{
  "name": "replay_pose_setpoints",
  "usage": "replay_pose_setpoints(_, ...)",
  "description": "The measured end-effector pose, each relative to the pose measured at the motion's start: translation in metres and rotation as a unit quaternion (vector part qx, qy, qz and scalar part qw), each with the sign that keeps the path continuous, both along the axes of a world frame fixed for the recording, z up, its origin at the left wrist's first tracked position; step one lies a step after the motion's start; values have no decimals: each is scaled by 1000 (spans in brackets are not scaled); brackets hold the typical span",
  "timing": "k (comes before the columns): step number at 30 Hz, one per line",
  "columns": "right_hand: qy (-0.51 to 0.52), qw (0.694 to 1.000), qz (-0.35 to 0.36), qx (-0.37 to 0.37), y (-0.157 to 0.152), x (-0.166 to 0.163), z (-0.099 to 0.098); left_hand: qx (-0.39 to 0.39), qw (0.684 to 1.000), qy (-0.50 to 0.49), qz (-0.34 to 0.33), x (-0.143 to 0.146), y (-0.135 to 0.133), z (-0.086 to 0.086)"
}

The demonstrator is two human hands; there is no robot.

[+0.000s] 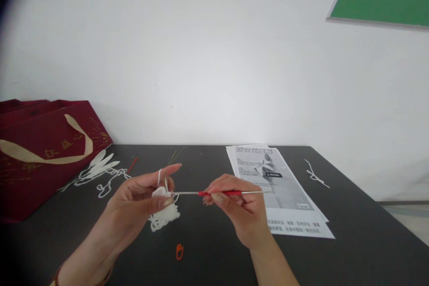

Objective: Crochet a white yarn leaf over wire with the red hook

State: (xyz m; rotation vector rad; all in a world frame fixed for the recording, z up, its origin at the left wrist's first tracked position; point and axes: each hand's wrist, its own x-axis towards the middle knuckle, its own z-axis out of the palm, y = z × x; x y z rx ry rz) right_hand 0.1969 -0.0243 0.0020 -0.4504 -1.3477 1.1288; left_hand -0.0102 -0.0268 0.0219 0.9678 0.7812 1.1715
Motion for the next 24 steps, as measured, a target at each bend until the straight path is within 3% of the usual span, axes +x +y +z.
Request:
replay_pose_setpoints(8, 74, 990, 6, -123, 2, -4, 2, 40, 999, 33, 3, -1, 3, -7)
replay_pose_setpoints(14, 148, 964, 33, -220, 7, -14, -2, 65, 994, 57, 60, 5, 3, -10)
replay_pose_setpoints(20, 165, 958, 18, -235, 8, -16, -2, 27, 997, 14, 65, 6, 3, -12)
replay_pose_setpoints(24, 166, 956, 15, -240, 7, -15, 0, 6, 999, -17, 30, 5, 3, -9)
